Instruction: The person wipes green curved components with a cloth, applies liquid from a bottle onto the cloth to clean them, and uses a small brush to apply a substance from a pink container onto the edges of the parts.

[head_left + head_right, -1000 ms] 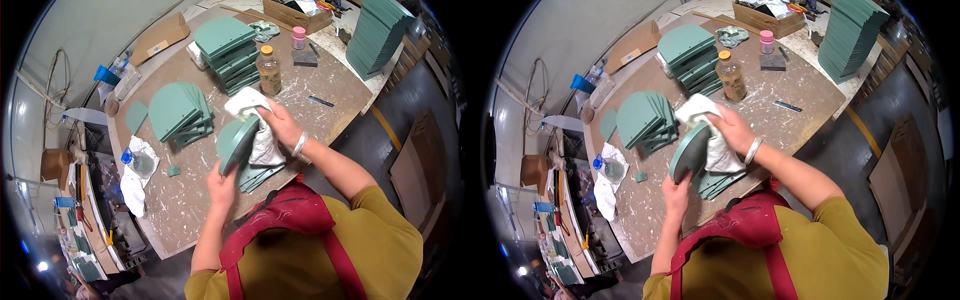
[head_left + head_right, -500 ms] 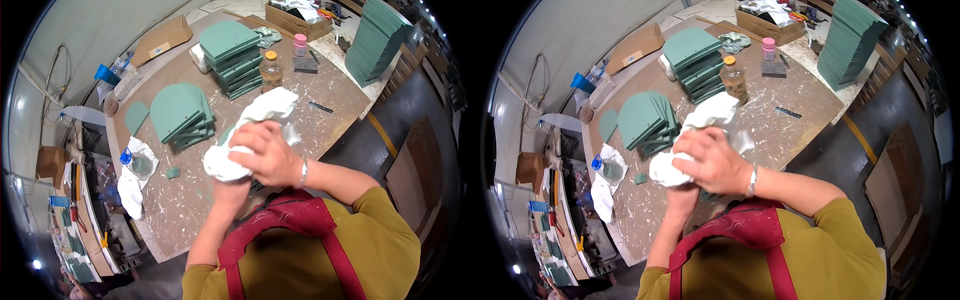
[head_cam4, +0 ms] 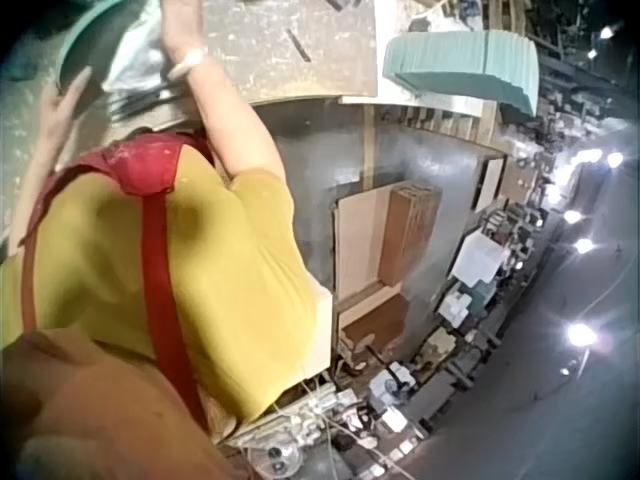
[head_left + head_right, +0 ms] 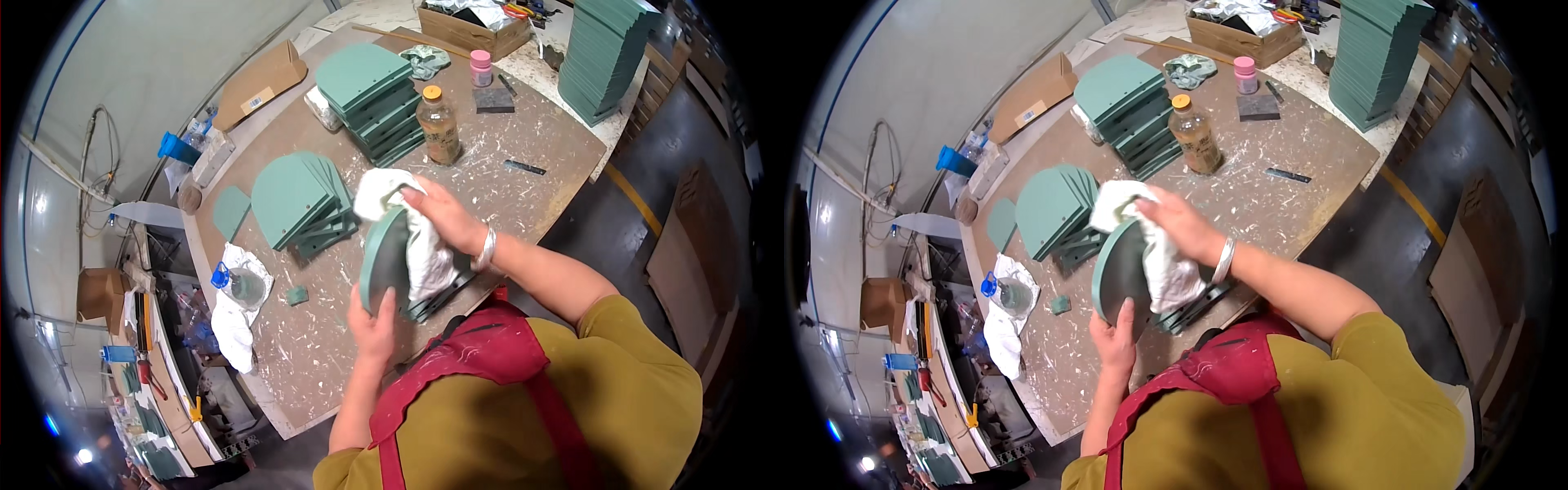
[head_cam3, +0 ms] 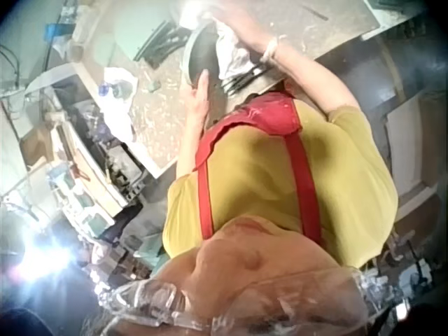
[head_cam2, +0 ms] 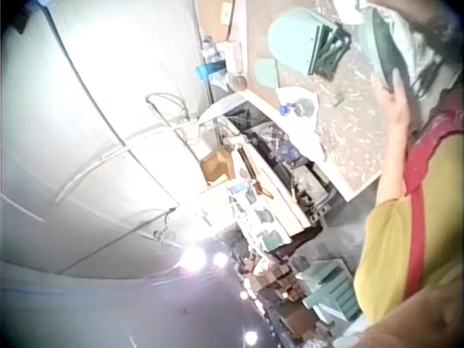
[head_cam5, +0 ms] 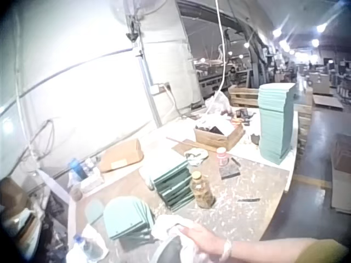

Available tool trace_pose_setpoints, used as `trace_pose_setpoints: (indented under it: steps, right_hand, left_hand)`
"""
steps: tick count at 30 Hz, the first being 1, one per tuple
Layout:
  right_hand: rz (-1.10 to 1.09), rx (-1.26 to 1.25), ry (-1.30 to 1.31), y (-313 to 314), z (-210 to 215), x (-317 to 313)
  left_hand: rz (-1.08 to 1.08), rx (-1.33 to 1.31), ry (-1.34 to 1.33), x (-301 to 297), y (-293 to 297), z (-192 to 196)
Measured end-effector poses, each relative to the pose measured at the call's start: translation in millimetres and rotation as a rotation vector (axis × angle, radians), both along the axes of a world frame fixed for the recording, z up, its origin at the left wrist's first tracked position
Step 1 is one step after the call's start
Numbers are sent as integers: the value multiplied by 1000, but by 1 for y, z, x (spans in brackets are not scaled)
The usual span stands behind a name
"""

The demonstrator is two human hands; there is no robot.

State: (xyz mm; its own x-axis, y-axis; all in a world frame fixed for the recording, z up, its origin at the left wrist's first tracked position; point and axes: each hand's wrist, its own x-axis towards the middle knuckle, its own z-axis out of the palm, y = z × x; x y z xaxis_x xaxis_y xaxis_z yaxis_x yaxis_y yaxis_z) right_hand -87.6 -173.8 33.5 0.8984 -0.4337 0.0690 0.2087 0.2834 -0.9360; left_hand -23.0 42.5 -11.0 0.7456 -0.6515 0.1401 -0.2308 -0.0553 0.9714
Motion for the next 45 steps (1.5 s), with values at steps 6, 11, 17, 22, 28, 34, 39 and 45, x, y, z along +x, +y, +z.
trace_pose_setpoints:
  steps: [6,11,17,22,28,34,39,45]
  right_hand:
    - [-156,414,10,23,-74,-10]
    - [-266,14,-54,16,-39,-20]
    - [-327,-750,-108,12,12,-43]
    - [-320,-1294,-329,29,11,-25]
    - [-379,-721,-273,2,-20,-35]
    - [-324,-562,66,-42,-36,-65]
    - [-352,-1216,-144,8,37,-39]
    - [-418,-655,110,-30,-25,-53]
  left_hand:
    - [-38,9,118,1,10,3]
    - [-106,-68,143,10,2,17]
    - [-84,-30,119,7,-18,24]
    - [55,-26,62,-13,-41,23]
    - [6,4,40,-4,-58,38]
    - [-26,45,-52,-1,-60,35]
    - [-32,30,-20,-8,-53,33]
    - [-39,130,-104,-20,-55,42]
